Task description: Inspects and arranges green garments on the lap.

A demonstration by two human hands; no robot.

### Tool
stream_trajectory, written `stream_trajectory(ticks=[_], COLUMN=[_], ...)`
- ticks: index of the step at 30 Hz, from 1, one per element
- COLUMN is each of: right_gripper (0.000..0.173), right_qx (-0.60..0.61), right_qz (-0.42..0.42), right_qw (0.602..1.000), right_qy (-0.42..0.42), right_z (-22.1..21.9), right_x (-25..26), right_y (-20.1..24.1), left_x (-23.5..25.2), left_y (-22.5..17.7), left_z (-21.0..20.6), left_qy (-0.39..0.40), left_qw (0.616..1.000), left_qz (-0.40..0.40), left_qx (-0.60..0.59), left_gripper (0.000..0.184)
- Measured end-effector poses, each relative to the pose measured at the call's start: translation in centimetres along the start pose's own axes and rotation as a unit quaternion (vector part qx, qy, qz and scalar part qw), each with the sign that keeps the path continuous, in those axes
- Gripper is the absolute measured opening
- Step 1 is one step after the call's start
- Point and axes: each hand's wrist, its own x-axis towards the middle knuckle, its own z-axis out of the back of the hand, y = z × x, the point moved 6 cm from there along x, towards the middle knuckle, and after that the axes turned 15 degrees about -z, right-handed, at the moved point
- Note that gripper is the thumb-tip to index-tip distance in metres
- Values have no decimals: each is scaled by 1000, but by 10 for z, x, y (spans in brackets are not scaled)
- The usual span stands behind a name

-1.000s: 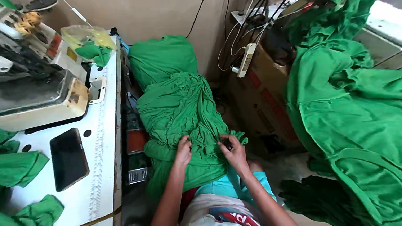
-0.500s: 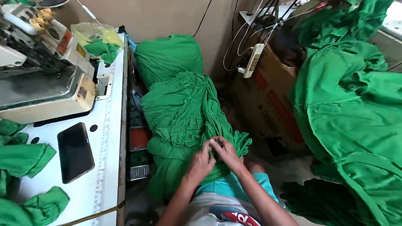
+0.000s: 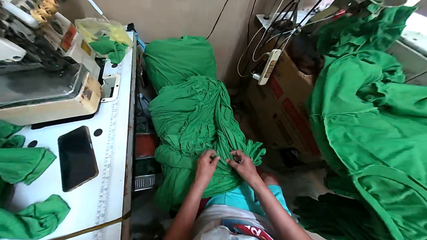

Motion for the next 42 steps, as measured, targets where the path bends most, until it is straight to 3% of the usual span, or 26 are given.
stream_trajectory(ticks=[1, 3, 5, 9, 12, 15, 18, 24, 31, 35, 38, 40, 42], right_gripper=[41, 55, 64, 46, 37, 31, 29, 27, 26, 57, 27, 19, 15], right_qx=[-81, -189, -176, -8, 57, 88, 75, -33, -91, -225, -250, -218, -218], right_qz=[-13, -18, 12, 115, 100, 74, 101, 145, 159, 61, 56, 95, 146], right_qw=[997, 978, 977, 993, 987, 985, 984, 986, 983, 973, 966, 966, 951], right_qy=[-15, -86, -118, 4, 115, 128, 127, 71, 18, -3, -30, -102, -164], right_z=[5, 17, 25, 2, -26, -40, -41, -42, -43, -37, -29, -15, -4], right_x=[-5, -20, -30, -21, 0, 16, 14, 9, 3, -6, -8, -13, -14], right_y=[5, 21, 35, 50, 34, 10, 8, 13, 16, 33, 37, 41, 40], left_x=[2, 3, -2, -12, -17, -20, -23, -24, -34, -41, -39, -35, -32], left_y=[-4, -12, -14, -7, -3, 10, 18, 15, 9, 3, 10, 20, 29], left_z=[-2, -2, -6, -12, -3, 14, 24, 23, 11, 22, 39, 56, 73], left_qy=[4, 7, 13, 3, -53, -100, -124, -138, -113, -146, -232, -286, -307], left_qw=[999, 994, 987, 985, 992, 995, 992, 989, 984, 969, 962, 952, 944], left_qz=[-7, -34, -60, -97, -75, -17, -12, -27, -130, -198, -138, -91, -59], left_qx=[38, 108, 145, 143, 83, 25, 1, -35, -54, 10, 52, 67, 102], left_gripper=[29, 24, 25, 25, 23, 23, 24, 21, 19, 33, 27, 23, 30])
